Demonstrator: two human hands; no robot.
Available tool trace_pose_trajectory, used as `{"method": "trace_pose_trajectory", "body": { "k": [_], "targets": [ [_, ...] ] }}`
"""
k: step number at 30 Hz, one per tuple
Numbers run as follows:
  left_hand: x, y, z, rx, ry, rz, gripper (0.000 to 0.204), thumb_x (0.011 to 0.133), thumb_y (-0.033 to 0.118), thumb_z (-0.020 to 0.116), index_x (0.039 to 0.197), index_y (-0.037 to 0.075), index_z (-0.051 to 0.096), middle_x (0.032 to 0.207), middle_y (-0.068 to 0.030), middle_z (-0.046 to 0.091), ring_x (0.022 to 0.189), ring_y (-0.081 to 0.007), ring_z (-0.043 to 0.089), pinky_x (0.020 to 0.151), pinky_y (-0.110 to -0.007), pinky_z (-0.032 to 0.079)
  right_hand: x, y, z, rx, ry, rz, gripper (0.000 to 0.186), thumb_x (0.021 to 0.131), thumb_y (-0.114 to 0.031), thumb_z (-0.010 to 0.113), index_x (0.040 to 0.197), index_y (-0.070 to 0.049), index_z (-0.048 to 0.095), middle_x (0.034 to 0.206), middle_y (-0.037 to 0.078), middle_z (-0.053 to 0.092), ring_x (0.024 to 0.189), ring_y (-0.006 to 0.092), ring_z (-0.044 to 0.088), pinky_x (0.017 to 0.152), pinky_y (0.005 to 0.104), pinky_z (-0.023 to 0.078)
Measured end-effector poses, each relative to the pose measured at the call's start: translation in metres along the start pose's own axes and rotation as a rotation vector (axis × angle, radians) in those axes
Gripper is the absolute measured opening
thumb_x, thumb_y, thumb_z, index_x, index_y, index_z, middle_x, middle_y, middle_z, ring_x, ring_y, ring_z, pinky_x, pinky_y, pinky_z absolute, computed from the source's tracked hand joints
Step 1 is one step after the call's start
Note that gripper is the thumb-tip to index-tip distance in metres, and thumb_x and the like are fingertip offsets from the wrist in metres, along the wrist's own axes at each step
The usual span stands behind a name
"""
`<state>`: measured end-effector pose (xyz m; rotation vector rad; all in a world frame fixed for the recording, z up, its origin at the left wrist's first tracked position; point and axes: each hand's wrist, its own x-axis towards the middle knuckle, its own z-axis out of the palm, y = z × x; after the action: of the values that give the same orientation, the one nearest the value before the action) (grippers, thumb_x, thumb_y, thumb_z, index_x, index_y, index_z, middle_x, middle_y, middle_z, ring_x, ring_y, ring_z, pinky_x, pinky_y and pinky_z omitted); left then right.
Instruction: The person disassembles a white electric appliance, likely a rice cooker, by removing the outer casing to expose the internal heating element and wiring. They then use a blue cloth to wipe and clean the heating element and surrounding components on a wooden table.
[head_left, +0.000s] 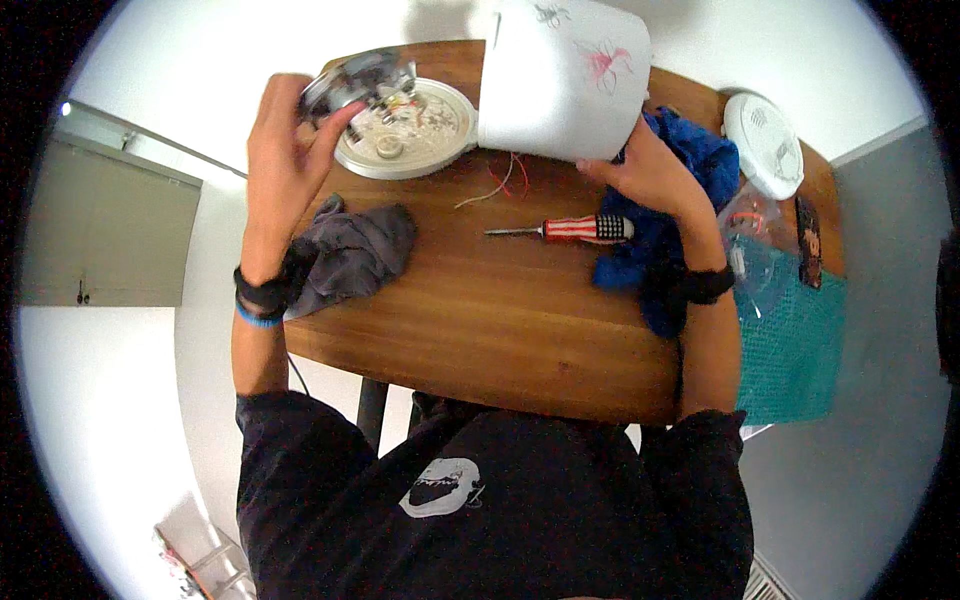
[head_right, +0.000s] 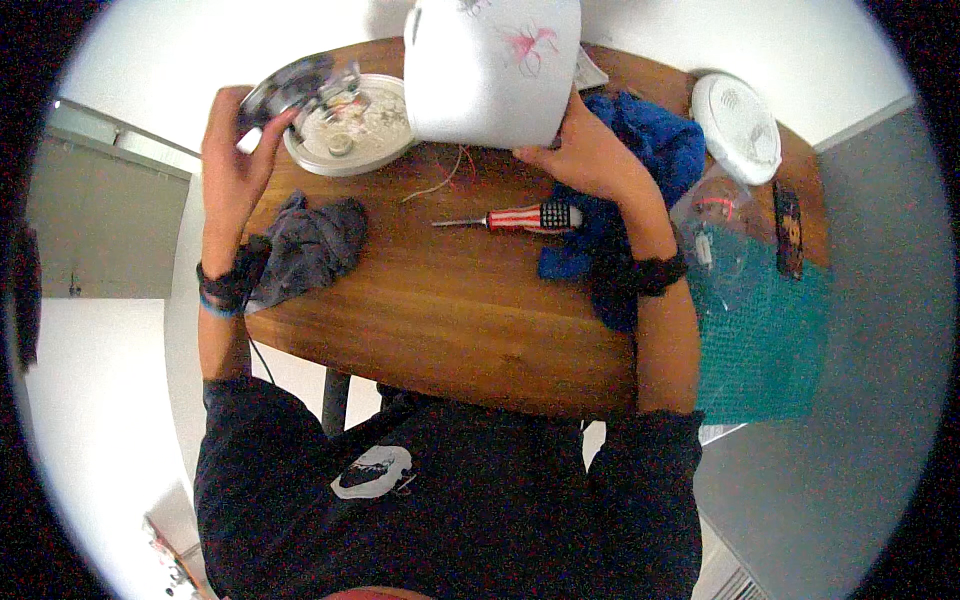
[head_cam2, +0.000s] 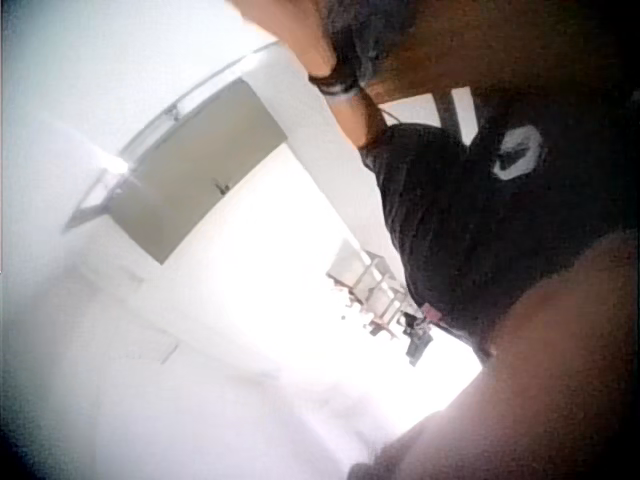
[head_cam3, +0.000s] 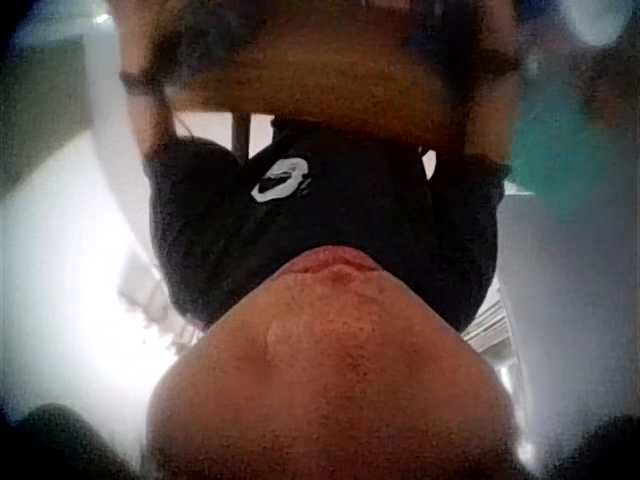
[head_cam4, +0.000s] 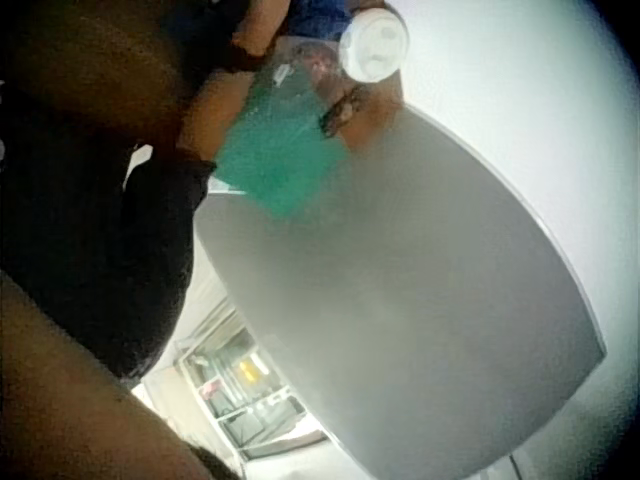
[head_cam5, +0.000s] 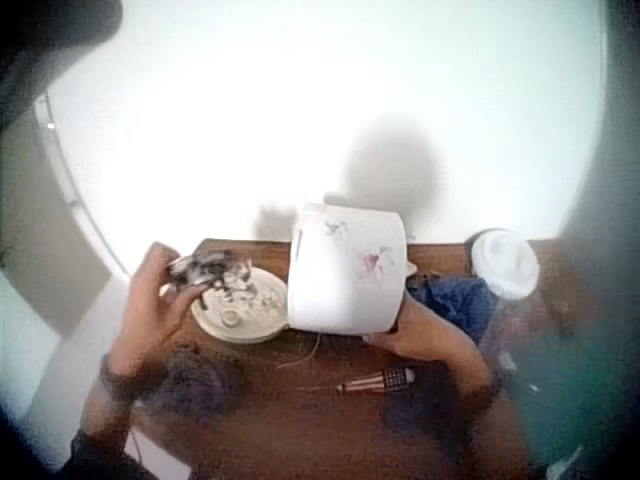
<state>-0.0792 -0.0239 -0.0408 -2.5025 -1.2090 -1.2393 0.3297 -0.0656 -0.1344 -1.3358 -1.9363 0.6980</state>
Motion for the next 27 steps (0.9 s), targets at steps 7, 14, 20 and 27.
{"method": "trace_pose_trajectory", "body": {
  "k": [7,14,20,27],
  "targets": [
    [-0.069,0.034,-0.018,0.108,-0.189,0.282,0.033,0.085,0.003,0.085,0.112,0.009,0.069,0.121,-0.0111,0.071,0.112,-0.0332,0.075,0.083,-0.040,0.066,0.008,0.004,0.004,-0.069,0.030,-0.062,0.086,0.092,-0.027,0.088,0.160,0.001,0.044,0.157,0.023,0.055,0.147,0.0352,0.053,0.124,0.0418,0.040],
    [-0.076,0.066,0.029,-0.054,-0.230,0.354,0.021,0.085,0.004,0.083,0.100,0.011,0.071,0.118,-0.0092,0.072,0.118,-0.0355,0.074,0.094,-0.042,0.065,0.017,0.009,0.001,0.000,-0.018,-0.073,0.085,0.093,-0.030,0.087,0.160,0.000,0.044,0.158,0.024,0.055,0.145,0.0361,0.055,0.124,0.0426,0.041],
    [-0.072,0.078,0.048,-0.018,-0.205,0.647,0.023,0.080,0.006,0.085,0.097,0.015,0.072,0.116,-0.0052,0.069,0.116,-0.0327,0.072,0.096,-0.043,0.064,0.019,0.018,0.005,-0.080,0.023,-0.140,0.087,0.093,-0.034,0.088,0.160,0.000,0.043,0.157,0.023,0.056,0.145,0.0348,0.056,0.122,0.0434,0.043],
    [-0.081,0.097,0.048,0.085,-0.255,0.806,0.026,0.080,0.010,0.084,0.102,0.022,0.079,0.122,-0.0004,0.072,0.114,-0.0275,0.071,0.085,-0.039,0.059,0.020,0.036,0.004,-0.007,-0.021,-0.040,0.093,0.093,-0.038,0.089,0.162,0.000,0.038,0.153,0.022,0.060,0.140,0.0320,0.060,0.118,0.0439,0.048]
  ]
}}
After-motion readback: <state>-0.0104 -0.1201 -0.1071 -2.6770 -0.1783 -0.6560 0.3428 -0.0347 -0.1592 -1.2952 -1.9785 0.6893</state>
